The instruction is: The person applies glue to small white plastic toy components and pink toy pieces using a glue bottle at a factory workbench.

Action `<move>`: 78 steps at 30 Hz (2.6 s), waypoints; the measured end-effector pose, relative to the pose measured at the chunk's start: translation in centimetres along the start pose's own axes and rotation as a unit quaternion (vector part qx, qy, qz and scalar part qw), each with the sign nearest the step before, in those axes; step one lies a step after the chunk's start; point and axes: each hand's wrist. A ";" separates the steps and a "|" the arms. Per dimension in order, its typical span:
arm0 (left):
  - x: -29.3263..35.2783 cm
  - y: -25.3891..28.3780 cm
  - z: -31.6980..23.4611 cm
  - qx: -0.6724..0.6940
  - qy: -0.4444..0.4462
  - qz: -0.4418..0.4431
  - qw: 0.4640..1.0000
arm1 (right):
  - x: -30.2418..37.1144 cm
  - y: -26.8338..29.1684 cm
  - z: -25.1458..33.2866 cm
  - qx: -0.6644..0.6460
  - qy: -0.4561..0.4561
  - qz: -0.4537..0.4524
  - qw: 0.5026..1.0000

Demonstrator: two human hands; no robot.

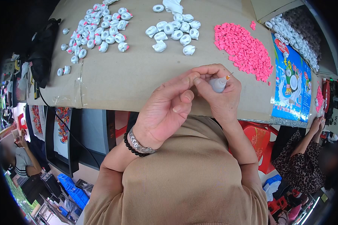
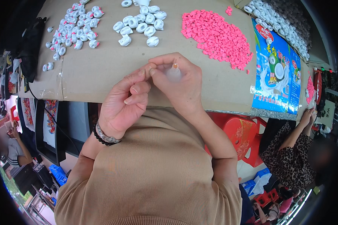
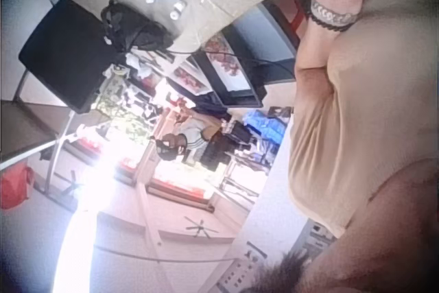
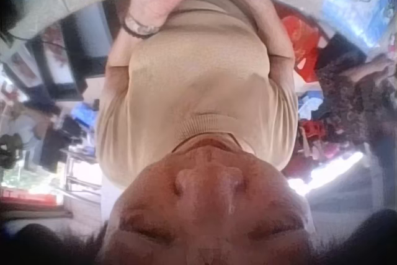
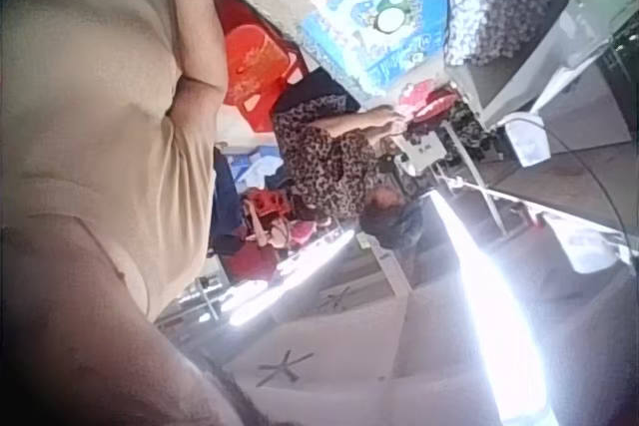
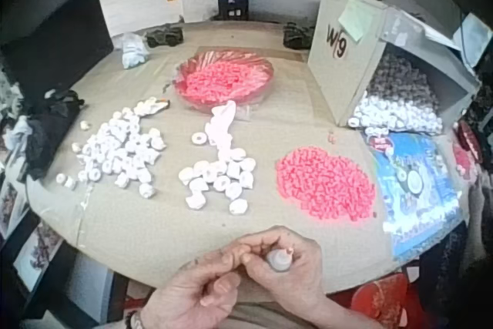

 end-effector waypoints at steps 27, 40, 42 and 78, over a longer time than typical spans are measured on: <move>0.3 0.1 0.2 -0.064 -0.007 0.029 0.997 | 0.1 0.4 -0.7 -0.088 0.003 0.012 0.996; 0.3 0.7 -0.1 -0.070 -0.053 0.046 0.995 | -1.6 2.2 -0.5 0.212 0.338 -0.008 0.917; 0.4 0.6 -0.1 -0.100 -0.065 0.060 0.991 | -1.7 2.2 -0.7 0.232 0.382 0.003 0.895; 0.1 0.3 0.3 -0.169 -0.094 0.079 0.978 | 0.1 1.6 0.2 0.005 0.015 -0.023 1.000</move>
Point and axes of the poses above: each hand's wrist, its own x-axis away from the middle knuckle, its own y-axis out of the back of the hand, z = x × y, and after that the axes turned 2 degrees about -y, right-handed
